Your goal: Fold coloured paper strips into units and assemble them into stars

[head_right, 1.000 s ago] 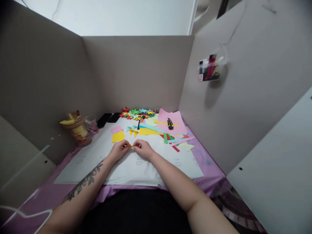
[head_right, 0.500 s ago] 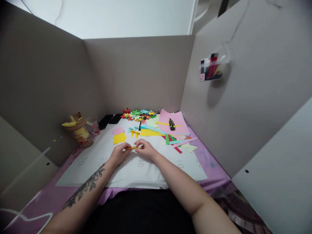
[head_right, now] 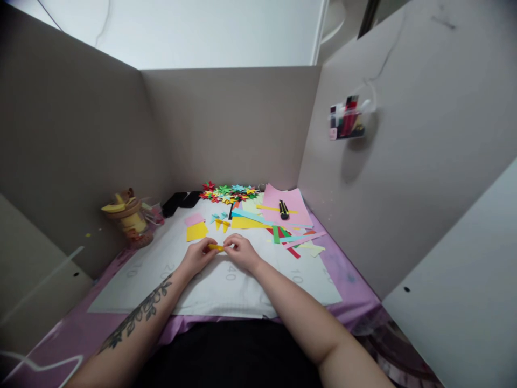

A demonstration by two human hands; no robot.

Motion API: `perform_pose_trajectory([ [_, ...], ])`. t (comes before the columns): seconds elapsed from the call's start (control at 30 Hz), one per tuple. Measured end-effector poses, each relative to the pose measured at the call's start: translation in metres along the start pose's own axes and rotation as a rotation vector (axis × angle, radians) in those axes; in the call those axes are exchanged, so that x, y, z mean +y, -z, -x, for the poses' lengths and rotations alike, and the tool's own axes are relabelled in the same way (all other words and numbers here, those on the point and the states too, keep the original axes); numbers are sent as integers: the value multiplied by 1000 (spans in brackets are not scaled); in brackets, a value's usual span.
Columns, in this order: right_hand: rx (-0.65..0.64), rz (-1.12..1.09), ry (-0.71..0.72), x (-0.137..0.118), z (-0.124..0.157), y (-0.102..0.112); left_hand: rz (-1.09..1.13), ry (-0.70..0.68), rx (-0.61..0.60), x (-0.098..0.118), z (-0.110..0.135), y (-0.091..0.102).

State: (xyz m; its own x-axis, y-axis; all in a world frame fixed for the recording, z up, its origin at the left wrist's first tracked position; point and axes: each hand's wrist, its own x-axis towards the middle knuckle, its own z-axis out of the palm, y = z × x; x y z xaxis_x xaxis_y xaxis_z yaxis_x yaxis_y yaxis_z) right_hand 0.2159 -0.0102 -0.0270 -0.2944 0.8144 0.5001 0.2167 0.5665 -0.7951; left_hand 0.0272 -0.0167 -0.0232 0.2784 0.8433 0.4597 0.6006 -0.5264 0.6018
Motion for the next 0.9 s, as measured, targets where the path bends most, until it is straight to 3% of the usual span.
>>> perform_pose_trajectory([
  [0.6, -26, 73, 33, 4, -3, -5, 81, 71, -11, -3, -3, -1],
  [0.9, 29, 92, -38, 5, -5, -5, 116, 83, -27, 0, -3, 0],
])
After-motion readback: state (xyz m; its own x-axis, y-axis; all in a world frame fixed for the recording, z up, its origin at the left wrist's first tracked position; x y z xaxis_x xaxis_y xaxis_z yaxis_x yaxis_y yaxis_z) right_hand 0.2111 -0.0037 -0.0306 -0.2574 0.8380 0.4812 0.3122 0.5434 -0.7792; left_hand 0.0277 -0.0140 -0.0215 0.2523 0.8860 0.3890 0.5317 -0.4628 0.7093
